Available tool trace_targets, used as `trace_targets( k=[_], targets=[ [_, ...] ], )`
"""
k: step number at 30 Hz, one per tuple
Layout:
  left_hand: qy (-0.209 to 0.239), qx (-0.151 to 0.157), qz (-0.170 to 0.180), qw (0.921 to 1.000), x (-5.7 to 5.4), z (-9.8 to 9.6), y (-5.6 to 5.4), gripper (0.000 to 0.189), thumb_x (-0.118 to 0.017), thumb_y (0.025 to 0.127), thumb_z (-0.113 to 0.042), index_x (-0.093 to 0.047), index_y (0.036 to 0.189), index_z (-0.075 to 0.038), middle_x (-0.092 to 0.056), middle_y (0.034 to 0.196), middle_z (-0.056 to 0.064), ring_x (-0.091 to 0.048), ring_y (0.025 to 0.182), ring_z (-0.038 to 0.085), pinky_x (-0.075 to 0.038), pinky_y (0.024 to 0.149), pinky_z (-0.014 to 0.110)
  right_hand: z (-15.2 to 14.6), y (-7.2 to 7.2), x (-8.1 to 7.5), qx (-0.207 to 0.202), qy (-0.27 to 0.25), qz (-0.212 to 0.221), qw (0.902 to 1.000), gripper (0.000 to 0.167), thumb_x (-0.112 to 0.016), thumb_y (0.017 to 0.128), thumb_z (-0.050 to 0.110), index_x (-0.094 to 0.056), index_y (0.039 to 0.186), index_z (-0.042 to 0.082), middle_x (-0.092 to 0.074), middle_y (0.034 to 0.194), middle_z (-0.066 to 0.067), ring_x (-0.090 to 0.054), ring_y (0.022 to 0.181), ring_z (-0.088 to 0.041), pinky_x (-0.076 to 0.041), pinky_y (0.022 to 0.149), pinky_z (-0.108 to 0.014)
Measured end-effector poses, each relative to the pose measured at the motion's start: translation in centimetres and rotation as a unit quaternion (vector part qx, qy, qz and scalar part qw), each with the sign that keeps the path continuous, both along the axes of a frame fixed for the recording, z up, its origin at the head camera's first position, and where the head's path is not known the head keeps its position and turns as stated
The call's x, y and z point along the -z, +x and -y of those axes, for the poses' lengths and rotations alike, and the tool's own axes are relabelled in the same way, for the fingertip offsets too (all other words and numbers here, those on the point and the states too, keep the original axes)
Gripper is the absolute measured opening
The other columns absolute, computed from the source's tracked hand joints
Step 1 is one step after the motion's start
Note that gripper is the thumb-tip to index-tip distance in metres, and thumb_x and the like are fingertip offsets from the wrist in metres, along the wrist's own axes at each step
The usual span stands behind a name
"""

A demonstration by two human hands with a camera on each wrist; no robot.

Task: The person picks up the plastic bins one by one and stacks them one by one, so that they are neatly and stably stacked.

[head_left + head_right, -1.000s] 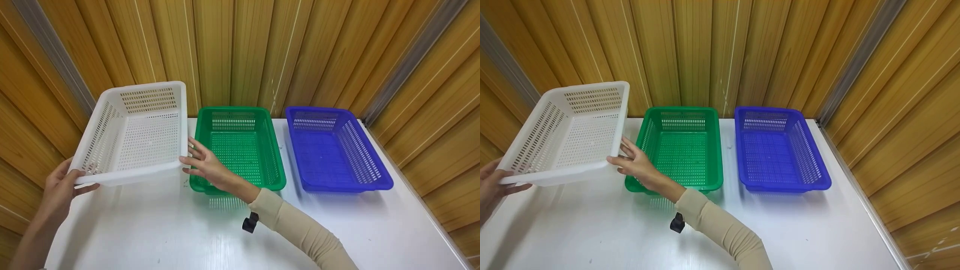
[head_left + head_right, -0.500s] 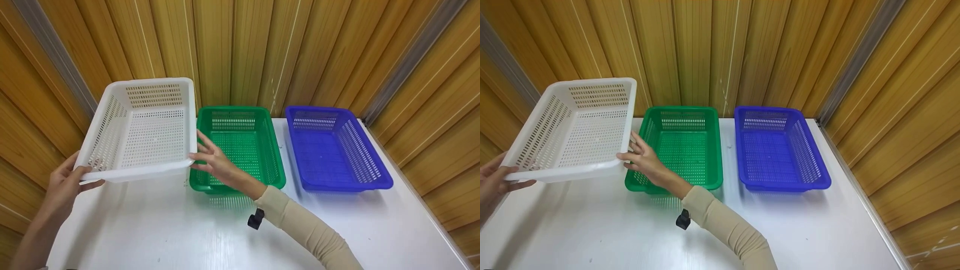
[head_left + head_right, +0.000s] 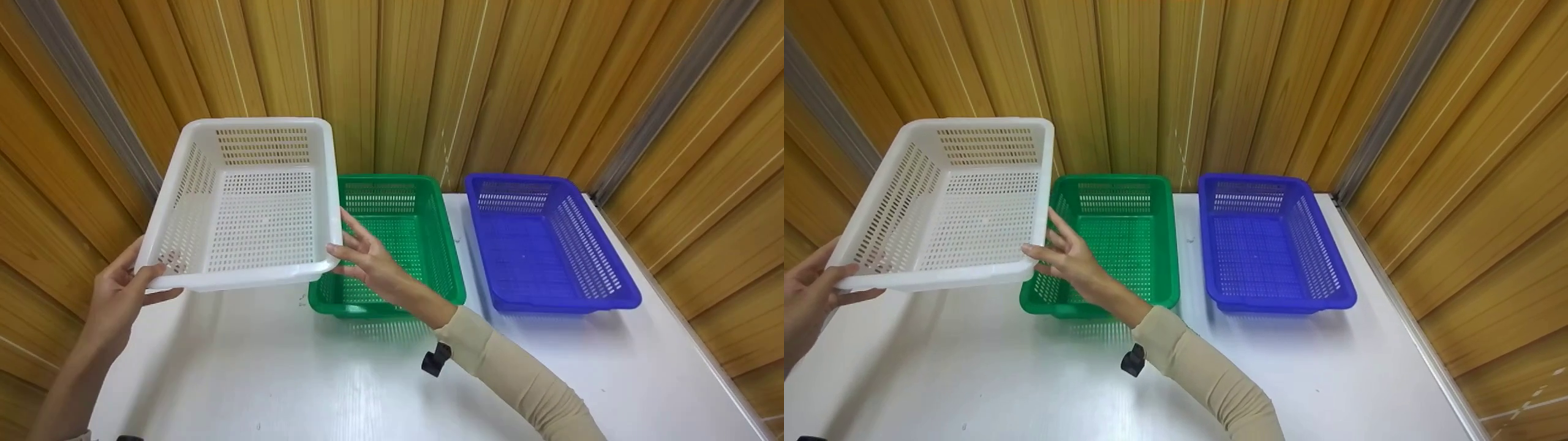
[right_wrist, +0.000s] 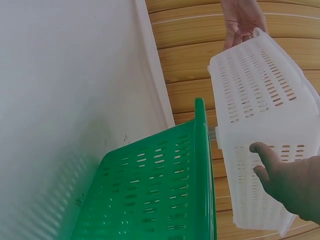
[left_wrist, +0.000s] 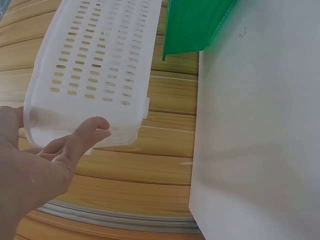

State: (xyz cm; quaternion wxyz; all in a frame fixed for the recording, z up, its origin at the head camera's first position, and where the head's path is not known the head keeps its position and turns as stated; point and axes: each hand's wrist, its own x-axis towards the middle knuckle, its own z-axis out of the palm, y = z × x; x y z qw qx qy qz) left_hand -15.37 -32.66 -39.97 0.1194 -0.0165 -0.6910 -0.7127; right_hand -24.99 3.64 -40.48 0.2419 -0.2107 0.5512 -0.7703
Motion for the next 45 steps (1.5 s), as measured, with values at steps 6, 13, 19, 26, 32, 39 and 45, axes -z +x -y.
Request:
trace_targets(
  k=[6,13,19,26,32,39,45],
  targets=[
    [-0.023,0.010,-0.019,0.9995,-0.5,-1.2,-0.1,0.057,-0.050,0.104,-0.001,-0.032,0.157,0.005,-0.070,0.117,-0.009,-0.076,0.088,0.008,-0.063,0.067,0.029,-1.4,-0.2,-0.1,-0.001,-0.006,-0.013,0.9999,0.089,-0.067,0.096,0.017,-0.013,0.166,0.028,-0.030,0.167,-0.016,-0.038,0.147,-0.048,-0.051,0.109,-0.049],
    [-0.067,0.017,-0.035,0.9970,-0.7,-2.8,-0.2,0.058,-0.051,0.104,-0.005,-0.030,0.157,0.005,-0.065,0.122,-0.010,-0.075,0.092,0.007,-0.063,0.069,0.028,-3.2,0.0,-0.2,0.005,-0.010,-0.001,0.9999,0.094,-0.073,0.094,0.019,-0.013,0.166,0.028,-0.030,0.168,-0.015,-0.037,0.148,-0.047,-0.056,0.103,-0.043],
    [-0.095,0.014,-0.040,0.9945,-0.8,-3.6,-0.2,0.058,-0.052,0.105,-0.007,-0.029,0.157,0.007,-0.063,0.125,-0.012,-0.075,0.094,0.006,-0.063,0.069,0.028,-4.1,-0.1,-0.2,0.002,-0.015,0.000,0.9999,0.093,-0.071,0.094,0.014,-0.013,0.166,0.028,-0.031,0.167,-0.017,-0.039,0.147,-0.046,-0.058,0.099,-0.038],
    [-0.121,0.011,-0.043,0.9916,-0.9,-3.7,-0.3,0.058,-0.052,0.105,-0.008,-0.030,0.157,0.005,-0.062,0.127,-0.011,-0.074,0.097,0.006,-0.063,0.070,0.028,-4.4,-0.5,-0.1,0.000,-0.016,-0.001,0.9999,0.092,-0.072,0.093,0.015,-0.016,0.165,0.027,-0.031,0.166,-0.019,-0.038,0.147,-0.048,-0.060,0.096,-0.036],
    [-0.120,0.000,-0.030,0.9923,-1.0,-4.6,-0.8,0.057,-0.054,0.104,-0.006,-0.033,0.157,0.002,-0.065,0.124,-0.007,-0.074,0.097,0.006,-0.063,0.071,0.029,-5.3,-1.0,-0.1,-0.010,-0.024,-0.004,0.9997,0.087,-0.068,0.096,0.011,-0.018,0.165,0.028,-0.030,0.166,-0.021,-0.035,0.148,-0.049,-0.059,0.096,-0.036],
    [-0.129,0.002,-0.011,0.9916,-1.1,-6.1,-1.1,0.058,-0.055,0.103,-0.004,-0.034,0.157,0.000,-0.055,0.140,0.029,-0.074,0.098,0.006,-0.063,0.073,0.028,-7.0,-1.1,0.1,-0.008,-0.017,-0.007,0.9998,0.088,-0.066,0.097,0.011,-0.014,0.166,0.023,-0.027,0.167,-0.021,-0.036,0.148,-0.047,-0.059,0.098,-0.038],
    [-0.125,0.014,-0.011,0.9920,-1.0,-7.1,-1.4,0.060,-0.056,0.102,-0.002,-0.034,0.157,-0.001,-0.054,0.141,0.034,-0.073,0.101,0.007,-0.064,0.075,0.030,-8.3,-1.3,0.2,-0.001,-0.009,-0.005,0.9999,0.088,-0.065,0.096,0.010,-0.014,0.166,0.023,-0.026,0.167,-0.021,-0.035,0.149,-0.047,-0.059,0.098,-0.039]
  ],
)
